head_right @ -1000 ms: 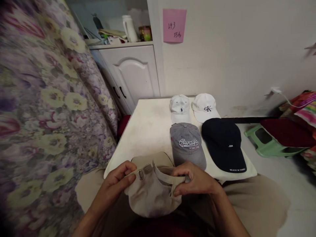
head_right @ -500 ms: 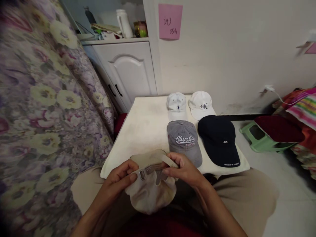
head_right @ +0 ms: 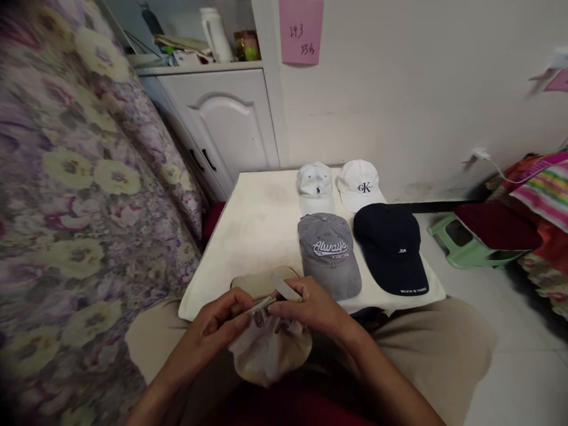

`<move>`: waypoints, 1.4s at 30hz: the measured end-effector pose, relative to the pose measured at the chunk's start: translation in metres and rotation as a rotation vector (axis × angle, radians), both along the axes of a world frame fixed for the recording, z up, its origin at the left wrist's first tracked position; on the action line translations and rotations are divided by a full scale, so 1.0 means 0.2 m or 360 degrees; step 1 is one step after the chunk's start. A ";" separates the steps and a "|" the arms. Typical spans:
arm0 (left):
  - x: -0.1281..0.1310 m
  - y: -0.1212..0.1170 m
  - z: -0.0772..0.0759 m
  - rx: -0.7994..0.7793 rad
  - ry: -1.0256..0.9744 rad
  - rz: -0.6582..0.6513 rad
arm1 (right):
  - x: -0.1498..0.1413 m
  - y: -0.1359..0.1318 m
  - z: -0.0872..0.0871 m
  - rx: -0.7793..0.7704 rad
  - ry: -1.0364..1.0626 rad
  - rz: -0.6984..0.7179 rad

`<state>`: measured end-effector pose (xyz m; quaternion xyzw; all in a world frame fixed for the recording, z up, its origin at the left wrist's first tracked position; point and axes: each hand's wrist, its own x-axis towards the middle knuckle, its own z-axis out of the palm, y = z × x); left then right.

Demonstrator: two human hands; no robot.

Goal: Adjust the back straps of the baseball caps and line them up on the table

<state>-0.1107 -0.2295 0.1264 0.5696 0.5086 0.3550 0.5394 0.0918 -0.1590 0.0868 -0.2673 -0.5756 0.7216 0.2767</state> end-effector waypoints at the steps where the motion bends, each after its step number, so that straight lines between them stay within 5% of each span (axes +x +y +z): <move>1: 0.01 0.00 0.02 0.0034 0.0104 -0.0013 | 0.00 0.00 0.00 0.0026 -0.0009 0.0004; 5: 0.06 -0.01 0.05 0.0162 0.0434 -0.0040 | -0.01 -0.01 0.02 0.0189 -0.0035 -0.0025; 15: 0.03 0.02 0.01 -0.0050 -0.0117 -0.0123 | 0.01 -0.01 0.02 0.0277 -0.0103 -0.0095; 34: -0.01 0.03 -0.04 -0.0144 -0.0142 0.0006 | -0.01 -0.03 0.01 0.0318 0.0007 -0.0184; 42: -0.10 0.01 0.01 0.0216 0.0096 0.0033 | 0.06 0.00 0.10 0.0640 -0.0063 -0.0243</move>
